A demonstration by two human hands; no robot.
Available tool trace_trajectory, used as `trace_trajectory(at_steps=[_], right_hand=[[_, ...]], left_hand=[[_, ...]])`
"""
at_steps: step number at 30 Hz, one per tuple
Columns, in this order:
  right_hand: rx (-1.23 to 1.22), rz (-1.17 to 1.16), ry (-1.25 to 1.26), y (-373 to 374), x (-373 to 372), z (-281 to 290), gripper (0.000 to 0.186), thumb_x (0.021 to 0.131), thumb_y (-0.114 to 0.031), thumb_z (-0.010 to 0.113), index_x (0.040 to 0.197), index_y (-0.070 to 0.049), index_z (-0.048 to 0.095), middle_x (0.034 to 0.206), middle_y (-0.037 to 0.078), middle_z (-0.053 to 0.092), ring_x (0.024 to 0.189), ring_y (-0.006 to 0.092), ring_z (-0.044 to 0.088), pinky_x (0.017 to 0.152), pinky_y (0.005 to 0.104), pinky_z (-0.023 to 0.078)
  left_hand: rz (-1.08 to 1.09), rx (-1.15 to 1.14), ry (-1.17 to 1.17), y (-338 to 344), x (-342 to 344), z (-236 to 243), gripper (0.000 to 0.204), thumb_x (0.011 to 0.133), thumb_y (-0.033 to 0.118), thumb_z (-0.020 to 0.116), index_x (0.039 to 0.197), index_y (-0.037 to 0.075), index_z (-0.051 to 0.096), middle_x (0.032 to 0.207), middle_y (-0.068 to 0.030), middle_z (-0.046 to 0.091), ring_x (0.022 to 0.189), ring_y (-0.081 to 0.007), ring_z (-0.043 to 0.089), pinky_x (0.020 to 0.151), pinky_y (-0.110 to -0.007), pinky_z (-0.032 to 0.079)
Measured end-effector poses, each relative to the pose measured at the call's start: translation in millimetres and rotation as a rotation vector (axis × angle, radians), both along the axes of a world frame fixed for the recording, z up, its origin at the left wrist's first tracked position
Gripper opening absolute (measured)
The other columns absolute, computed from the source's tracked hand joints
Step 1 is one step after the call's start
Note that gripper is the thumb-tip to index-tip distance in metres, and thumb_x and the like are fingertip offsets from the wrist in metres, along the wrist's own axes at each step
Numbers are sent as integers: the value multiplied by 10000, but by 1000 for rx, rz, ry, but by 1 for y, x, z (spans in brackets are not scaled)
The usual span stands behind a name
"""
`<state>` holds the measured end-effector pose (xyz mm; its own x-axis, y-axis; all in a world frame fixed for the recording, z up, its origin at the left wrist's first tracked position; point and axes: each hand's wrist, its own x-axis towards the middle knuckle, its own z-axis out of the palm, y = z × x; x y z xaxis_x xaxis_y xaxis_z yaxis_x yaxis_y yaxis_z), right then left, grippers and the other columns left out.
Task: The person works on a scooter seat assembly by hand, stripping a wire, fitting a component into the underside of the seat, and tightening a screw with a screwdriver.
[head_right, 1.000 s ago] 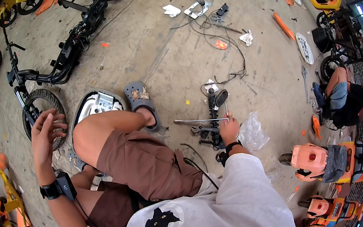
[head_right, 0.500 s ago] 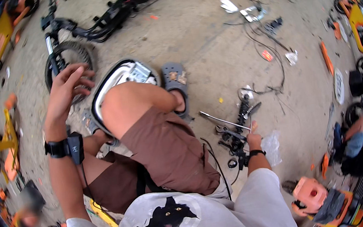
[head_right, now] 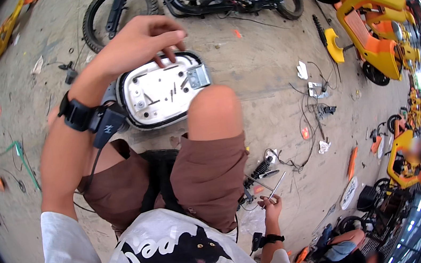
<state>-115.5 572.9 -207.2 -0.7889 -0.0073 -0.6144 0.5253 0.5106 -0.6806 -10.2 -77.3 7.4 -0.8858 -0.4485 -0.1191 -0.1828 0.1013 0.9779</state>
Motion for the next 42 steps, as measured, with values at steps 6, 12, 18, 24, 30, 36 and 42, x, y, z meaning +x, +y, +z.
trace_trajectory(at_steps=[6, 12, 18, 24, 30, 36, 42], right_hand=[[-22, 73, -5, -73, -30, 47, 264, 871, 42, 483, 1128, 14, 540, 913, 142, 659, 688, 225, 661, 622, 319, 549], [3, -16, 228, -108, -38, 77, 73, 829, -90, 502, 867, -36, 533, 725, 78, 574, 480, 119, 466, 405, 239, 347], [-77, 80, 897, -192, -74, 238, 242, 950, -324, 575, 793, -146, 527, 647, -91, 385, 504, -1, 300, 428, 190, 214], [-345, 346, 976, -312, -77, 342, 261, 964, -314, 610, 879, -71, 570, 653, -65, 414, 523, 4, 315, 449, 186, 225], [-657, 510, 476, -465, -52, 302, 324, 1000, -356, 538, 908, -46, 567, 614, -62, 335, 471, 18, 247, 413, 204, 171], [-485, 614, 209, -573, -37, 235, 366, 1007, -380, 525, 933, -25, 574, 608, -82, 299, 473, 29, 227, 424, 213, 177], [-396, 931, 227, -588, -3, 210, 371, 958, -368, 609, 851, -25, 699, 627, -62, 474, 552, 20, 390, 493, 214, 299]], left_hand=[[38, 21, 111, -5, 2, -1, 301, 870, 216, 606, 978, -55, 678, 839, -121, 684, 654, -188, 685, 541, -308, 566], [79, -44, 111, -17, 7, 1, 290, 874, 195, 581, 987, -60, 663, 782, -116, 680, 650, -178, 683, 550, -312, 561], [111, -85, 91, -27, 29, 12, 328, 903, 231, 605, 1064, -52, 650, 903, -116, 697, 696, -168, 679, 585, -308, 562], [194, -75, 195, -40, 39, 15, 342, 914, 250, 604, 1089, -41, 652, 896, -114, 701, 709, -187, 683, 590, -307, 563], [310, -153, 212, -44, 50, 11, 331, 913, 246, 600, 1079, -36, 651, 881, -117, 701, 691, -171, 681, 581, -299, 551], [604, -911, 125, -35, 53, -10, 271, 896, 133, 584, 1136, 15, 624, 937, -152, 676, 852, -323, 660, 759, -408, 532], [569, -917, 71, -36, 64, -7, 380, 879, 88, 611, 1247, 27, 537, 1202, -177, 588, 1104, -383, 557, 928, -435, 462]])
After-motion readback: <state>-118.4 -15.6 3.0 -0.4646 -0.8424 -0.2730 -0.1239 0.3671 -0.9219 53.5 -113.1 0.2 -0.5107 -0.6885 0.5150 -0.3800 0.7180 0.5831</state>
